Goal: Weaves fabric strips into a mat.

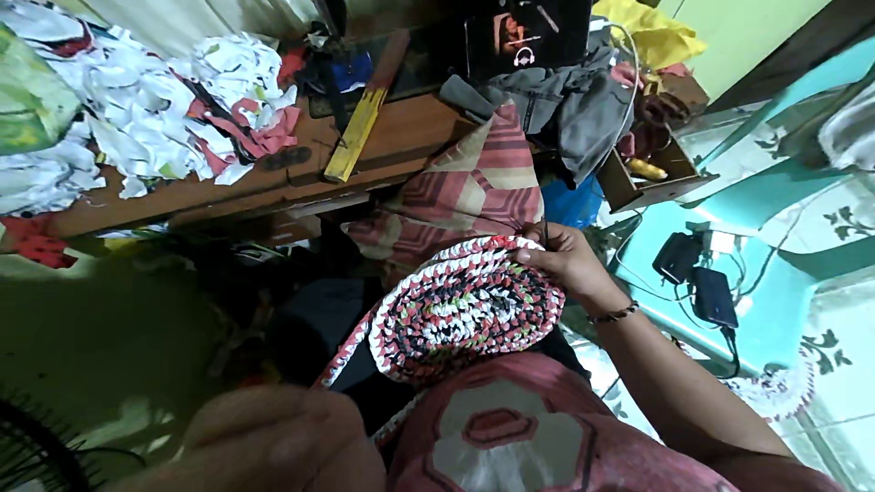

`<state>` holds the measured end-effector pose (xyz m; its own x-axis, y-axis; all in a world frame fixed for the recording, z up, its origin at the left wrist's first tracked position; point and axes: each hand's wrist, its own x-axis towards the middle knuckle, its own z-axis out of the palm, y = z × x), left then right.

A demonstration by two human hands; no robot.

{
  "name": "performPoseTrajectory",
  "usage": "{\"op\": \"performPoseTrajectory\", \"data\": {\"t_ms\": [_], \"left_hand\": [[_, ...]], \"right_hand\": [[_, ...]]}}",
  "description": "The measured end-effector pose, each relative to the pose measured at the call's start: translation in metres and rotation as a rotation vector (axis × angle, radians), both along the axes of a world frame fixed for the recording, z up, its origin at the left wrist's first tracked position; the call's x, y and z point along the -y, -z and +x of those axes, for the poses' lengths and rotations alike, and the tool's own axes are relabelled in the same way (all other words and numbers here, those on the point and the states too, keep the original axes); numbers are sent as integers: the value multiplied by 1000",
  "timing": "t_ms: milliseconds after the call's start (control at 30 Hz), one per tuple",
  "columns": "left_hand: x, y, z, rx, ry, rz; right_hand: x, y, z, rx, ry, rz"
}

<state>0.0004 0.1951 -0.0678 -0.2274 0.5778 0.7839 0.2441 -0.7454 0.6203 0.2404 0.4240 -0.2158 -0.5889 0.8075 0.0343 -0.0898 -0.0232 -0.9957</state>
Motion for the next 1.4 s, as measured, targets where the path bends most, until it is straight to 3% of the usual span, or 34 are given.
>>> {"op": "performPoseTrajectory", "data": {"t_ms": [67,133,367,533,733,867,1267,1400], "left_hand": [[-15,9,-6,-304,-274,91],[-24,17,-6,-431,-417,81],[-53,45,-18,-483,-450,79],[-80,52,-15,-476,-325,-61],[-103,61,3,-479,-181,-553],[-121,81,7,-513,-85,-753],[-127,82,4,-462,26,-857],[-129,79,1,-264,126,-913]], "right_hand": [[1,0,0,13,13,-14],[1,-1,-1,14,26,-18],[3,-2,0,15,34,-17],[2,1,0,13,25,-4],[2,1,1,23,36,-2],[3,1,1,14,33,0],[4,0,1,-2,9,-5],[3,-1,3,-20,-11,1]]}}
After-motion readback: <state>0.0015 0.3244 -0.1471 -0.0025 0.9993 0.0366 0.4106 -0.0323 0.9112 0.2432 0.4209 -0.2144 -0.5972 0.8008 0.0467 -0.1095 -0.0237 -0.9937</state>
